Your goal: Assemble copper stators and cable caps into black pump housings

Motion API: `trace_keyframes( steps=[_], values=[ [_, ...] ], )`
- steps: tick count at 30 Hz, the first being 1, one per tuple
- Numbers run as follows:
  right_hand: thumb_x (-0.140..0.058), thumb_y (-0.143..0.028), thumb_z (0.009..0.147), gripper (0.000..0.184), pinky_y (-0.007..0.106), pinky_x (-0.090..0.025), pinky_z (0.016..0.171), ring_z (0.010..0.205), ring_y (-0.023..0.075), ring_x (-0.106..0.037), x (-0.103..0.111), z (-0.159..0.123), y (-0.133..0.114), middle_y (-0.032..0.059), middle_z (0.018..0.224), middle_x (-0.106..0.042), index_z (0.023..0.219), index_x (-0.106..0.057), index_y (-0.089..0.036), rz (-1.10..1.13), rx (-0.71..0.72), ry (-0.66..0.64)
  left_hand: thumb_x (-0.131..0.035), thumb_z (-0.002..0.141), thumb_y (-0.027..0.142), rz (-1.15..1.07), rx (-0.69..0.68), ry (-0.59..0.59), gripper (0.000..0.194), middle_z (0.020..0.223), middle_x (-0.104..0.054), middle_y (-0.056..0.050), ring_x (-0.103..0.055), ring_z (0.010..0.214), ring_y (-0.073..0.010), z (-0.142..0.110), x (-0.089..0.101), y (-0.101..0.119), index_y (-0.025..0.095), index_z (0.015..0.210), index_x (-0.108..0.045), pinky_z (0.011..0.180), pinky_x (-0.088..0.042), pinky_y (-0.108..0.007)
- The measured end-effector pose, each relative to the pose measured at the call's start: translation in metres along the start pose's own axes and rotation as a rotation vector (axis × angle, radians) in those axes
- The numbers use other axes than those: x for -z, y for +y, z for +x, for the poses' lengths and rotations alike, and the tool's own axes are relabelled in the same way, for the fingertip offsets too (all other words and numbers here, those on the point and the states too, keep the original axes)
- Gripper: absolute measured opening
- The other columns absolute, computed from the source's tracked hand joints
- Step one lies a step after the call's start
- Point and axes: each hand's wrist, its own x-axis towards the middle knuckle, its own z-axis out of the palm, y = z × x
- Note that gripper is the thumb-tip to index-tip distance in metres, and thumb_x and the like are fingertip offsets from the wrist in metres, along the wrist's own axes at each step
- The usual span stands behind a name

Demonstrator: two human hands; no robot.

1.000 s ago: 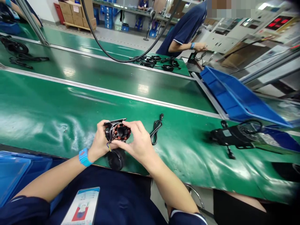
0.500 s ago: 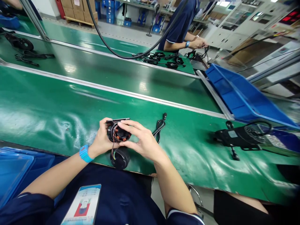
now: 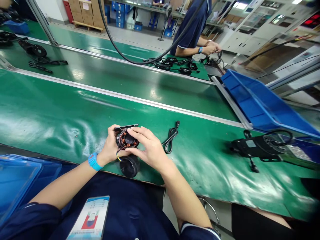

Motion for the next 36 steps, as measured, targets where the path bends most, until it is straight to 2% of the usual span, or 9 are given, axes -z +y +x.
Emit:
trace_keyframes(
  steps=[6,10,16,19,23,25,29,32,36],
  values=[
    [-0.068,-0.060,0.095,0.069,0.061,-0.036,0.120,0.122,0.0335,-0.063,-0.015,-0.006,0.004,0.0178,0.137,-0.066,0.147,-0.055,-0.018,-0.284,-0.005,0.041,-0.094,0.061,0.043,-0.139,0.068,0.049,0.096,0.126,-0.052,-0.010,-0.061,0.110,-0.0260,0.003,-0.006,0.002,0.026,0.132,-0.031,0.097,-0.055,-0.046],
    [-0.070,-0.057,0.094,0.067,0.059,-0.050,0.106,0.130,0.0400,-0.058,-0.020,-0.005,0.006,0.0216,0.142,-0.061,0.143,-0.057,-0.013,-0.391,0.108,0.088,-0.095,0.057,0.053,-0.180,-0.001,0.099,0.099,0.120,-0.055,-0.008,-0.062,0.106,-0.0251,0.012,-0.010,0.005,0.026,0.129,-0.034,0.095,-0.055,-0.045],
    [-0.075,-0.040,0.094,0.059,0.045,-0.059,0.100,0.122,0.0327,-0.065,-0.004,0.017,0.012,0.0216,0.140,-0.061,0.142,-0.057,-0.013,-0.338,0.181,0.278,-0.094,0.051,0.062,-0.174,-0.121,0.061,0.113,0.125,-0.056,-0.011,-0.063,0.110,-0.0279,0.041,-0.012,0.001,0.024,0.136,-0.031,0.098,-0.054,-0.044],
    [-0.064,-0.050,0.099,0.046,0.047,-0.064,0.093,0.117,0.0324,-0.069,-0.016,0.015,0.028,0.0184,0.138,-0.063,0.131,-0.064,-0.016,-0.223,0.050,0.205,-0.092,0.057,0.052,-0.101,-0.105,0.016,0.106,0.122,-0.057,-0.011,-0.064,0.107,-0.0288,0.047,-0.010,-0.007,0.020,0.139,-0.032,0.097,-0.055,-0.049],
    [-0.067,-0.051,0.095,0.046,0.055,-0.063,0.096,0.123,0.0360,-0.065,-0.032,0.007,0.045,0.0180,0.147,-0.054,0.127,-0.066,-0.018,-0.059,-0.102,0.114,-0.096,0.045,0.042,0.063,-0.130,0.032,0.122,0.145,-0.043,-0.020,-0.044,0.137,-0.0426,0.050,-0.003,-0.010,0.019,0.147,-0.033,0.118,-0.035,-0.063],
    [-0.070,-0.046,0.094,0.043,0.058,-0.064,0.093,0.117,0.0367,-0.067,-0.033,0.005,0.044,0.0186,0.150,-0.049,0.128,-0.066,-0.021,-0.009,-0.117,0.134,-0.095,0.049,0.045,0.121,-0.203,0.025,0.126,0.146,-0.043,-0.019,-0.044,0.138,-0.0405,0.049,-0.003,-0.005,0.020,0.154,-0.028,0.119,-0.035,-0.062],
    [-0.071,-0.040,0.093,0.041,0.062,-0.062,0.092,0.112,0.0383,-0.068,-0.028,0.004,0.024,0.0215,0.150,-0.046,0.130,-0.066,-0.022,0.039,-0.037,0.185,-0.086,0.066,0.060,0.247,-0.343,0.168,0.103,0.126,-0.052,-0.012,-0.057,0.114,-0.0299,0.039,-0.009,0.008,0.022,0.149,-0.039,0.101,-0.053,-0.051],
    [-0.076,-0.044,0.090,0.049,0.058,-0.059,0.103,0.121,0.0369,-0.064,-0.032,0.008,0.014,0.0224,0.150,-0.046,0.129,-0.066,-0.017,0.026,-0.053,0.192,-0.085,0.067,0.066,0.249,-0.355,0.203,0.095,0.124,-0.050,-0.011,-0.052,0.117,-0.0302,0.031,-0.008,0.010,0.022,0.141,-0.045,0.102,-0.051,-0.052],
    [-0.075,-0.045,0.090,0.050,0.054,-0.050,0.113,0.135,0.0339,-0.055,-0.032,0.017,0.015,0.0204,0.145,-0.054,0.130,-0.067,-0.016,0.100,-0.175,0.057,-0.083,0.068,0.070,0.214,-0.304,0.164,0.100,0.125,-0.046,-0.012,-0.052,0.116,-0.0293,0.032,0.000,0.001,0.020,0.143,-0.041,0.101,-0.052,-0.051]
  ],
)
